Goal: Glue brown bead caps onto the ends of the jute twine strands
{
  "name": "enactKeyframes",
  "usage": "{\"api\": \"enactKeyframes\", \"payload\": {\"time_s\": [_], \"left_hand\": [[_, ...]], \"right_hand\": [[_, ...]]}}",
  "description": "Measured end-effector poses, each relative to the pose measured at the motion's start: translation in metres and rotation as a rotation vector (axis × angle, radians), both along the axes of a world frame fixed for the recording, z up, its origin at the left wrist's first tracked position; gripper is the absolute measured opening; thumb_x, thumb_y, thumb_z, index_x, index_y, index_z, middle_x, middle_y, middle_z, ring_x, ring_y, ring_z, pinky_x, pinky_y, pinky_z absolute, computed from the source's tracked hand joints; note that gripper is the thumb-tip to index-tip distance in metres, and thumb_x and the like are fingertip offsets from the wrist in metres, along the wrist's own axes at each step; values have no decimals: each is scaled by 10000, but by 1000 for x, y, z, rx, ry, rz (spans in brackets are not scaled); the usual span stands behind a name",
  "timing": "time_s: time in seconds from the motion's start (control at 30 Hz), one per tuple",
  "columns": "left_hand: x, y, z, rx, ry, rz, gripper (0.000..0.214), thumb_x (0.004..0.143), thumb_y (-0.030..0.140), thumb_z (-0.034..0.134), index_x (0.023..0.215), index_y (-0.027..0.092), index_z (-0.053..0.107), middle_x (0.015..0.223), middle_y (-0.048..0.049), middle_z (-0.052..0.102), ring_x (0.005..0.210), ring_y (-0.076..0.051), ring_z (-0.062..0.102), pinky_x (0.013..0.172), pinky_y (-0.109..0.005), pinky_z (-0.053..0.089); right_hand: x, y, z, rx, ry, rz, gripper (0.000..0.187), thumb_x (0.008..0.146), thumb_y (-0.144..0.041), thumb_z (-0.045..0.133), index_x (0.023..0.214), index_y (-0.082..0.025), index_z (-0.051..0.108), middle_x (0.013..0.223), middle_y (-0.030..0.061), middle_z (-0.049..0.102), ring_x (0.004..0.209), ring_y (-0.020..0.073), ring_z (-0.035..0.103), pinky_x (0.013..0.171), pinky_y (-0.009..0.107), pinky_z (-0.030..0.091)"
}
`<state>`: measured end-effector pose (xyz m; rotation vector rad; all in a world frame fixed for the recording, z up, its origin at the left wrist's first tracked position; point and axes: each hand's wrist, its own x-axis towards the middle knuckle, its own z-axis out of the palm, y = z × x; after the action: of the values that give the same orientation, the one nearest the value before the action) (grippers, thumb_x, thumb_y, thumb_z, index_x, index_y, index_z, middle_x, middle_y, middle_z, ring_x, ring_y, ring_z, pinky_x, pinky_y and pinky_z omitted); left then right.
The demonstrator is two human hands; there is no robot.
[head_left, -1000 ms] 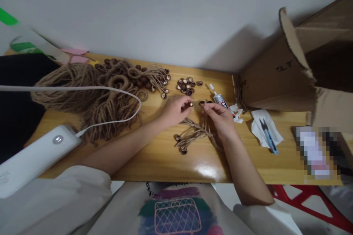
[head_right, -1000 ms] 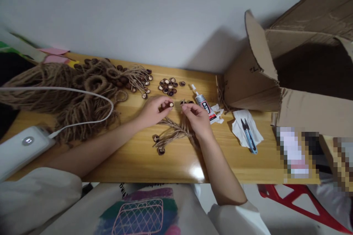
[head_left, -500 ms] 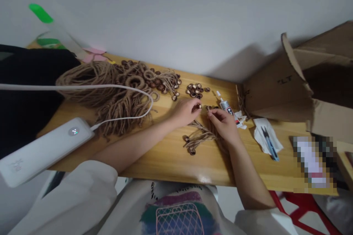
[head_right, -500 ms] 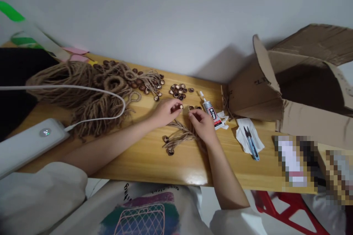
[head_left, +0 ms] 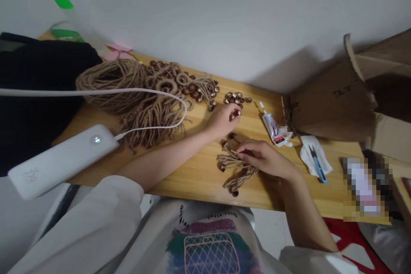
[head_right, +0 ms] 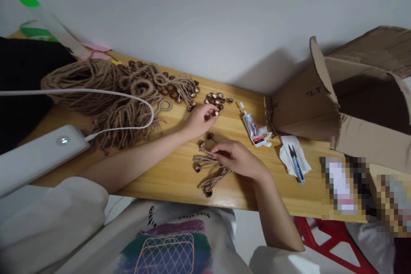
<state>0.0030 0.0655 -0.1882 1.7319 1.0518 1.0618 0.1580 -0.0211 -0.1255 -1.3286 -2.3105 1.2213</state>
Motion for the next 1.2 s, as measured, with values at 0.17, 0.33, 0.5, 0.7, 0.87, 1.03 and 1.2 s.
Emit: {"api": "enactKeyframes", "payload": {"time_s": [0.17, 0.33, 0.5, 0.7, 0.87, 1.03, 1.2], "left_hand": [[0, -1, 0, 4, 42, -6, 201, 800, 119, 601, 996, 156, 623, 874, -44, 685, 741, -141, 614, 737, -286, 503], [0, -1, 0, 14, 88, -7, 197, 804, 142, 599, 998, 165, 624, 865, -37, 684, 723, -138, 609, 716, -281, 502], [0, -2, 0, 29, 94, -10, 198, 803, 139, 594, 997, 163, 620, 883, -42, 682, 754, -146, 614, 729, -287, 501], [0, -2, 1, 36, 109, -22, 193, 803, 127, 584, 988, 171, 616, 850, -25, 675, 718, -131, 600, 702, -271, 496], [1, -3, 0, 30, 109, -18, 193, 800, 109, 579, 978, 177, 616, 859, -21, 671, 747, -129, 605, 701, -258, 493], [1, -3, -1, 33, 128, -4, 200, 796, 122, 596, 985, 181, 621, 858, -18, 666, 747, -127, 596, 694, -251, 487], [1, -3, -1, 44, 156, -24, 191, 798, 137, 583, 981, 178, 622, 801, -14, 652, 698, -124, 585, 655, -243, 481]], "right_hand": [[9, -3, 9, 101, -2, -82, 228, 901, -340, 529, 902, -172, 683, 856, 55, 681, 767, 163, 619, 696, 262, 466], [4, 2, 16, 181, -84, -172, 233, 909, -328, 498, 866, -189, 681, 839, 51, 690, 750, 177, 626, 677, 260, 450], [-2, 9, 9, 191, -37, -99, 202, 911, -271, 489, 863, -190, 667, 807, 30, 681, 724, 151, 613, 671, 234, 427], [-1, 7, -3, 221, -17, -159, 210, 915, -273, 491, 838, -179, 662, 787, 38, 672, 706, 147, 606, 653, 232, 418], [-1, 0, -10, 243, -26, -184, 194, 924, -240, 468, 898, -184, 652, 847, 43, 684, 742, 160, 624, 679, 251, 439], [1, -1, -14, 382, -140, -270, 180, 898, -174, 469, 887, -158, 647, 974, 94, 678, 865, 212, 629, 760, 303, 464], [1, 0, -16, 392, -270, -325, 164, 885, -171, 497, 850, -155, 656, 904, 92, 666, 844, 219, 609, 755, 317, 457]]}}
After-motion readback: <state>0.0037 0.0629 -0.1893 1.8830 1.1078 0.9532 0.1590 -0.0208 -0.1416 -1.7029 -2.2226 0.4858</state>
